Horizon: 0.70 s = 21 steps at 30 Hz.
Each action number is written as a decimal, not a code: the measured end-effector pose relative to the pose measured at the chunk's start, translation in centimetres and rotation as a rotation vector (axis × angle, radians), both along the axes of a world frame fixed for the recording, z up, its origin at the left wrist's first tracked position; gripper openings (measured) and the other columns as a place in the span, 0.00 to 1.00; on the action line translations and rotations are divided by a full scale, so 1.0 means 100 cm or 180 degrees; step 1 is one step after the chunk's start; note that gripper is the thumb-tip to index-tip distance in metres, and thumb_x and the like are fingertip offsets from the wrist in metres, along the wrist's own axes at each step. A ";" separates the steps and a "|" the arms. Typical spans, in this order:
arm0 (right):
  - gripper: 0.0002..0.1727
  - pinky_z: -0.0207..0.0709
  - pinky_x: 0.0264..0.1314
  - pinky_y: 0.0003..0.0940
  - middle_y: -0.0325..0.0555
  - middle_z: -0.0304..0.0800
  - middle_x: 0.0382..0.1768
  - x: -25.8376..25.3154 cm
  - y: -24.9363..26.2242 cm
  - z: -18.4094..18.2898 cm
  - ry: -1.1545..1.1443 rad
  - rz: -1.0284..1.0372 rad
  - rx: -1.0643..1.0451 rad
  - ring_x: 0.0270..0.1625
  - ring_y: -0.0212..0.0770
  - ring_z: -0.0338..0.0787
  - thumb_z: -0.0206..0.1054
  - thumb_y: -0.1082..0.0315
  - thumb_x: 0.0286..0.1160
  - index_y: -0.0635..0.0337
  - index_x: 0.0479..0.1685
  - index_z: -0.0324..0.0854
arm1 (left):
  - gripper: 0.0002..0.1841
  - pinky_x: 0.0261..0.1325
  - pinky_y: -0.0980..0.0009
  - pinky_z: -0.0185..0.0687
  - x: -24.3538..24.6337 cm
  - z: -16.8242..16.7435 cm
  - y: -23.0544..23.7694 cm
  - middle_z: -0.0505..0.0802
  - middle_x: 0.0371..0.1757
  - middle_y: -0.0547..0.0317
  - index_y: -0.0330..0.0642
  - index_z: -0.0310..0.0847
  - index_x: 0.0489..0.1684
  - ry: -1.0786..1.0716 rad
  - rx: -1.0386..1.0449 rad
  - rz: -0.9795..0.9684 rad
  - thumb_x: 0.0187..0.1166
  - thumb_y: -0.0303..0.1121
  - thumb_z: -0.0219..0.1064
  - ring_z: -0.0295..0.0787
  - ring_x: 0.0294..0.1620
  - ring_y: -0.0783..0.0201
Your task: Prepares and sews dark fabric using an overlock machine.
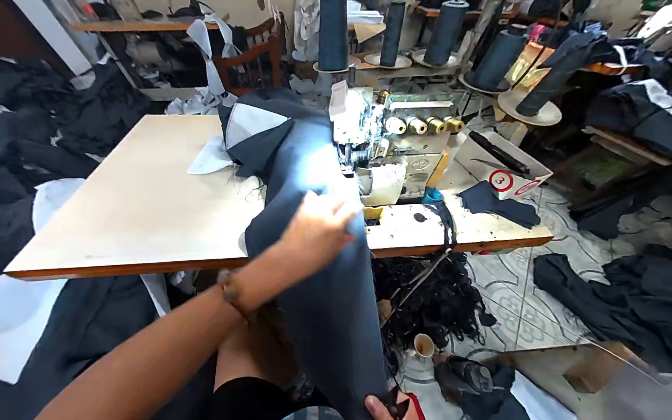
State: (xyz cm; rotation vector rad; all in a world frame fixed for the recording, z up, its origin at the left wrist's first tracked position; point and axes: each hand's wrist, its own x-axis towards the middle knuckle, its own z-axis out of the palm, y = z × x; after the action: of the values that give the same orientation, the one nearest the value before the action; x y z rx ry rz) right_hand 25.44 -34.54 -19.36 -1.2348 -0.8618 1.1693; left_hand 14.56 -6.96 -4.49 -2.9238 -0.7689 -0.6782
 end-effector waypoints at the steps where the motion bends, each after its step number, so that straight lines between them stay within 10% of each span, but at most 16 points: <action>1: 0.08 0.81 0.32 0.19 0.23 0.90 0.24 -0.001 0.009 0.003 0.0030 -0.0026 -0.0001 0.24 0.17 0.85 0.60 0.76 0.78 0.57 0.38 0.84 | 0.24 0.71 0.31 0.71 -0.003 0.010 0.022 0.90 0.66 0.39 0.37 0.85 0.69 0.0239 -0.0028 0.0490 0.85 0.46 0.62 0.87 0.67 0.37; 6: 0.10 0.76 0.27 0.15 0.26 0.87 0.17 -0.001 0.062 0.003 0.0318 -0.0159 0.0055 0.18 0.18 0.81 0.57 0.77 0.80 0.57 0.35 0.83 | 0.45 0.74 0.34 0.68 0.002 0.051 0.087 0.85 0.73 0.41 0.44 0.69 0.85 0.1289 -0.0966 0.1184 0.77 0.71 0.58 0.81 0.73 0.39; 10: 0.08 0.72 0.22 0.14 0.26 0.86 0.16 0.007 0.104 0.004 0.0267 -0.0170 0.0142 0.16 0.17 0.78 0.60 0.71 0.80 0.54 0.34 0.82 | 0.60 0.86 0.35 0.53 0.012 0.057 0.123 0.56 0.95 0.45 0.44 0.44 0.97 0.1783 -0.1320 0.1375 0.69 0.78 0.60 0.51 0.94 0.41; 17: 0.09 0.69 0.20 0.15 0.26 0.81 0.14 0.020 0.173 0.013 0.0184 -0.0150 0.0430 0.15 0.19 0.75 0.59 0.70 0.81 0.55 0.32 0.81 | 0.57 0.88 0.32 0.50 0.015 0.039 0.184 0.54 0.96 0.46 0.44 0.46 0.97 0.1098 -0.1469 0.1415 0.72 0.74 0.62 0.44 0.96 0.39; 21: 0.10 0.68 0.19 0.14 0.27 0.80 0.13 0.021 0.196 0.022 0.0275 -0.0186 0.0572 0.14 0.18 0.74 0.59 0.73 0.81 0.56 0.30 0.81 | 0.49 0.80 0.26 0.56 0.016 0.035 0.190 0.68 0.90 0.45 0.48 0.65 0.90 0.0602 -0.1137 0.1652 0.72 0.71 0.66 0.60 0.90 0.38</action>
State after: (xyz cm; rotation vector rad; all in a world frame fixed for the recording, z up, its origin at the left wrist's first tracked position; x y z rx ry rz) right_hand 27.53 -14.95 -17.20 -1.0490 -0.8417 1.0664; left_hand 16.18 12.00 -1.04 -2.8013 -1.6790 -0.2311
